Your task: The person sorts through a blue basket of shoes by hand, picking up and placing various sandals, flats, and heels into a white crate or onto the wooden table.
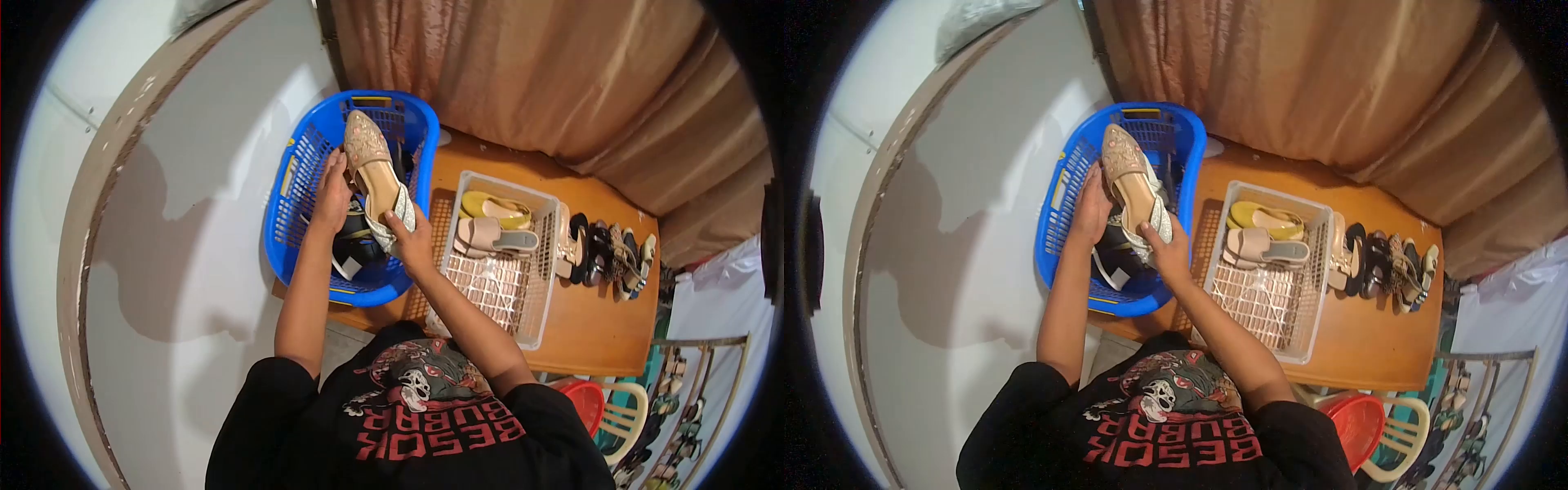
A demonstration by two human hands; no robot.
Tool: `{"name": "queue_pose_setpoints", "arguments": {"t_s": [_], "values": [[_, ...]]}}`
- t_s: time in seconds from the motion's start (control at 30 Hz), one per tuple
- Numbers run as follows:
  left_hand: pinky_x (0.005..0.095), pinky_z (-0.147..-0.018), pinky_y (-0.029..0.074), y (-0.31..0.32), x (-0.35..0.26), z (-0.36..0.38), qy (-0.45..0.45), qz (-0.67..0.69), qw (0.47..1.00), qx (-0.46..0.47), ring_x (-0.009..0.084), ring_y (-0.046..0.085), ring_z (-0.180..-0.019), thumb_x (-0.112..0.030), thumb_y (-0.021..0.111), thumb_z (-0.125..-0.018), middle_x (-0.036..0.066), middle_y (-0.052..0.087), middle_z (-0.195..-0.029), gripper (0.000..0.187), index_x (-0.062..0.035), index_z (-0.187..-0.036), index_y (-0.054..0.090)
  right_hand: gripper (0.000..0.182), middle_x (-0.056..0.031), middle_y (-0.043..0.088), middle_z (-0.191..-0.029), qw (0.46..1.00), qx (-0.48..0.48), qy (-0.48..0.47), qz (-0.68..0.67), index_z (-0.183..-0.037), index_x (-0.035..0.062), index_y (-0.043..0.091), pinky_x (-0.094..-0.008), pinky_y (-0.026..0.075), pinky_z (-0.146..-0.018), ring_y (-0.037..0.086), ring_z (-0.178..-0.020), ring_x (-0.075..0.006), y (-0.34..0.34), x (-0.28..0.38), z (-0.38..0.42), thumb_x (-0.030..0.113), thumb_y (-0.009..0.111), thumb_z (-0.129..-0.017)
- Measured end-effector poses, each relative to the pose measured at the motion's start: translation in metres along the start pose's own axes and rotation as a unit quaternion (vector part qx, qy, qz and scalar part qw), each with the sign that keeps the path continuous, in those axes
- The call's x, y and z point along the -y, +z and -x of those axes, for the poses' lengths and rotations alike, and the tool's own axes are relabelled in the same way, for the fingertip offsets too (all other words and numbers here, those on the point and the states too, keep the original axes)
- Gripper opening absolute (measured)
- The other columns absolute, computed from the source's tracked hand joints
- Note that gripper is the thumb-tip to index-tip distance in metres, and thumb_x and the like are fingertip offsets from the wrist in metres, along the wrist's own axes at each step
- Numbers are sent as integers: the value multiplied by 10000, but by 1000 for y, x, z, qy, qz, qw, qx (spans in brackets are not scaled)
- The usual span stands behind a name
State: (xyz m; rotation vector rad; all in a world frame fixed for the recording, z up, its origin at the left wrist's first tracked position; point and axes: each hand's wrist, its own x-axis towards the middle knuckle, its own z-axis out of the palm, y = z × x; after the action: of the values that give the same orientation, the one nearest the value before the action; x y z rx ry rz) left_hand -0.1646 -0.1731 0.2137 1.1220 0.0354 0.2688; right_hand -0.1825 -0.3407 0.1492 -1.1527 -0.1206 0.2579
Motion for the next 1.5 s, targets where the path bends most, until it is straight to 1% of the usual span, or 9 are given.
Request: {"name": "queue_pose_setpoints", "arguments": {"t_s": [0.17, 0.5, 0.7, 0.9, 0.97, 1.07, 1.13, 1.3, 1.5], "values": [[322, -993, 450, 41, 25, 38, -45, -120, 991, 33, 182, 570, -1160, -65, 614, -948, 136, 586, -1251, 613, -48, -1471, 294, 345, -69, 676, -1041, 999, -19, -48, -4, -1213, -20, 599, -274, 510, -816, 630, -910, -117, -26, 11, 11, 151, 696, -929], [326, -807, 560, 112, 72, 56, -63, -230, 965, 113, 209, 649, -1021, -102, 770, -832, 199, 604, -1188, 753, 17, -1405, 296, 325, -66, 655, -1077, 989, -81, -75, 94, -1250, -13, 576, -275, 496, -838, 604, -943, -106, -131, 31, 54, 157, 622, -977], [332, -820, 574, 156, 149, 77, -100, -301, 946, 70, 258, 621, -1126, -39, 744, -844, 247, 516, -1276, 851, 15, -1447, 146, 532, -145, 621, -1240, 997, -64, -13, 34, -1347, -81, 501, -331, 438, -1000, 596, -1118, -214, -222, 37, 72, 267, 392, -959], [347, -702, 590, 187, 209, 117, -266, -238, 932, 64, 299, 668, -1047, -238, 760, -852, 284, 576, -1237, 888, 64, -1399, 129, 515, -138, 623, -1205, 987, -6, 36, 158, -1322, -67, 538, -321, 436, -958, 579, -1067, -212, -311, 55, 93, 277, 408, -961], [358, -644, 616, 204, 224, 135, -235, -247, 940, 24, 290, 683, -999, -228, 737, -876, 264, 597, -1199, 821, 41, -1375, 143, 465, -139, 628, -1170, 973, -14, 106, 204, -1293, -58, 555, -326, 442, -937, 581, -1030, -220, -327, 58, 93, 237, 411, -964], [409, -720, 639, 212, 240, 152, -392, -10, 920, -15, 299, 695, -963, -184, 666, -924, 222, 627, -1144, 528, 44, -1319, 401, 413, -129, 645, -1116, 946, 5, 187, 263, -1241, -47, 592, -312, 453, -904, 593, -999, -209, -343, 68, 89, 224, 442, -969], [408, -717, 638, 216, 253, 165, -420, 38, 906, -43, 314, 685, -992, -168, 663, -923, 227, 599, -1188, 521, 36, -1318, 392, 379, -125, 665, -1092, 914, 41, 257, 312, -1225, -46, 615, -302, 467, -866, 602, -966, -199, -355, 68, 82, 192, 492, -956], [398, -828, 624, 211, 295, 186, -459, 132, 872, -107, 320, 627, -1060, -191, 638, -932, 224, 548, -1222, 462, 29, -1293, 451, 385, -157, 682, -1095, 919, 65, 257, 292, -1251, -61, 608, -310, 474, -875, 624, -977, -223, -365, 60, 77, 164, 538, -948], [430, -928, 593, 207, 309, 174, -491, 167, 839, -164, 354, 565, -1152, -185, 607, -945, 261, 426, -1334, 495, -8, -1356, 395, 397, -291, 678, -1069, 770, 235, 94, 586, -1251, -14, 610, -460, 490, -942, 639, -1062, -428, -369, 39, 35, 216, 539, -935]]}}
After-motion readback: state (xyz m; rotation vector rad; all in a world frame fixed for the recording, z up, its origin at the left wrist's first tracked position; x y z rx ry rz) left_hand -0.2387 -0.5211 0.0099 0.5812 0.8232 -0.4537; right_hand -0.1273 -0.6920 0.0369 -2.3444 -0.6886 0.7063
